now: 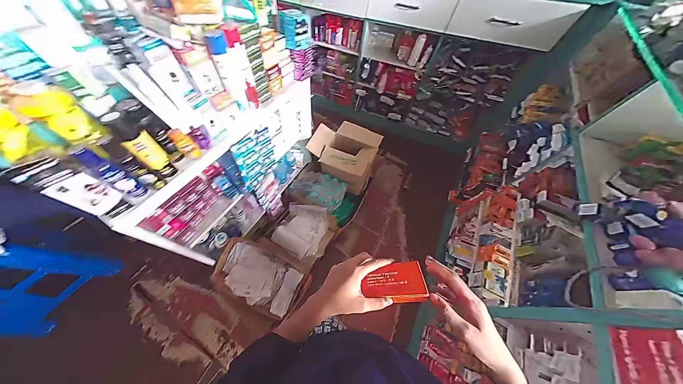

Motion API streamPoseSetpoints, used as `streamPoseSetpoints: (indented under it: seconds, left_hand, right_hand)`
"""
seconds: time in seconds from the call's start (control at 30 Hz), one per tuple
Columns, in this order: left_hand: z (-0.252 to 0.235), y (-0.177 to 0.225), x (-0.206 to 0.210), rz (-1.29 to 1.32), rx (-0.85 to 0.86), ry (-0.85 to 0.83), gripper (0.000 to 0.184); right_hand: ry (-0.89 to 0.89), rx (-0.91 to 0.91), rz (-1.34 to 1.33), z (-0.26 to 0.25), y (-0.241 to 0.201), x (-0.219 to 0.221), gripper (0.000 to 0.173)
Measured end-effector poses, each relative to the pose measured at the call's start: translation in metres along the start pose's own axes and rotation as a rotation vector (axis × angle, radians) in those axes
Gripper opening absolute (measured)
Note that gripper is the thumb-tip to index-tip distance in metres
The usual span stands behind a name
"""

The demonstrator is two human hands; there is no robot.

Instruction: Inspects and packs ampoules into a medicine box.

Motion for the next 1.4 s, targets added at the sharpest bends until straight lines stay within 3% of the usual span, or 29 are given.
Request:
streamPoseSetpoints:
  seconds: [0.1, 0.13, 0.2, 0.3, 0.4, 0.47, 0.5, 0.6, 0.67, 0.77, 0.83, 1.0, 1.17, 1.3, 1.4]
  left_hand:
    - [-0.092, 0.006, 0.003, 0.013, 0.103, -0.041, 0.074]
    - [-0.118, 0.010, 0.005, -0.009, 0.116, -0.050, 0.074]
    - [-0.172, 0.011, 0.009, -0.004, 0.156, -0.038, 0.077]
    - [-0.261, -0.004, 0.018, 0.358, 0.224, 0.081, 0.095]
    - [-0.355, -0.038, 0.051, 0.790, -0.047, 0.041, 0.111]
    - [-0.406, -0.050, 0.087, 1.072, -0.224, -0.140, 0.096]
    - [-0.430, -0.049, 0.105, 1.217, -0.298, -0.224, 0.092]
    - [-0.509, -0.042, 0.140, 1.590, -0.389, -0.400, 0.112]
    - [-0.568, -0.045, 0.145, 1.709, -0.413, -0.387, 0.103]
    - [-0.636, -0.054, 0.137, 1.754, -0.429, -0.313, 0.092]
    - [-0.675, -0.063, 0.128, 1.743, -0.391, -0.256, 0.093]
    - [-0.787, -0.103, 0.104, 1.733, -0.220, -0.130, 0.094]
    - [-0.909, -0.144, 0.056, 1.680, -0.058, -0.020, 0.090]
    - [-0.997, -0.167, 0.010, 1.547, -0.102, 0.088, 0.083]
    - [-1.051, -0.193, -0.018, 1.595, -0.069, 0.121, 0.086]
  right_hand:
    - [-0.076, -0.067, -0.108, -0.058, 0.003, -0.041, 0.092]
    - [-0.047, -0.044, -0.131, -0.071, 0.012, -0.055, 0.094]
    - [0.091, 0.009, -0.108, -0.096, 0.036, -0.086, 0.090]
    - [0.329, 0.057, -0.216, -0.128, 0.078, -0.136, 0.078]
    - [0.557, 0.081, -0.324, -0.165, 0.131, -0.193, 0.076]
    - [0.624, 0.087, -0.370, -0.200, 0.162, -0.227, 0.076]
    - [0.621, 0.085, -0.391, -0.221, 0.176, -0.241, 0.076]
    - [0.517, 0.105, -0.342, -0.289, 0.206, -0.285, 0.071]
    - [0.415, 0.106, -0.154, -0.337, 0.219, -0.327, 0.070]
    - [0.290, 0.027, 0.297, -0.409, 0.228, -0.388, 0.061]
    - [0.209, -0.101, 0.438, -0.463, 0.229, -0.413, 0.053]
    - [0.000, -0.413, 0.678, -0.598, 0.254, -0.426, 0.039]
    - [-0.040, -0.517, 0.789, -0.728, 0.290, -0.452, 0.043]
    - [-0.016, -0.588, 0.871, -0.830, 0.311, -0.472, 0.044]
    - [-0.038, -0.612, 0.879, -0.896, 0.324, -0.475, 0.044]
Point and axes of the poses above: each hand's wrist, its own z-axis away from the middle knuckle, its own x-axis out of the palm, y = z × x, the point moved 8 cm from there along -z, towards the middle knuckle, and after that the axes turned 5 degrees about -x, right-handed, at the moved point
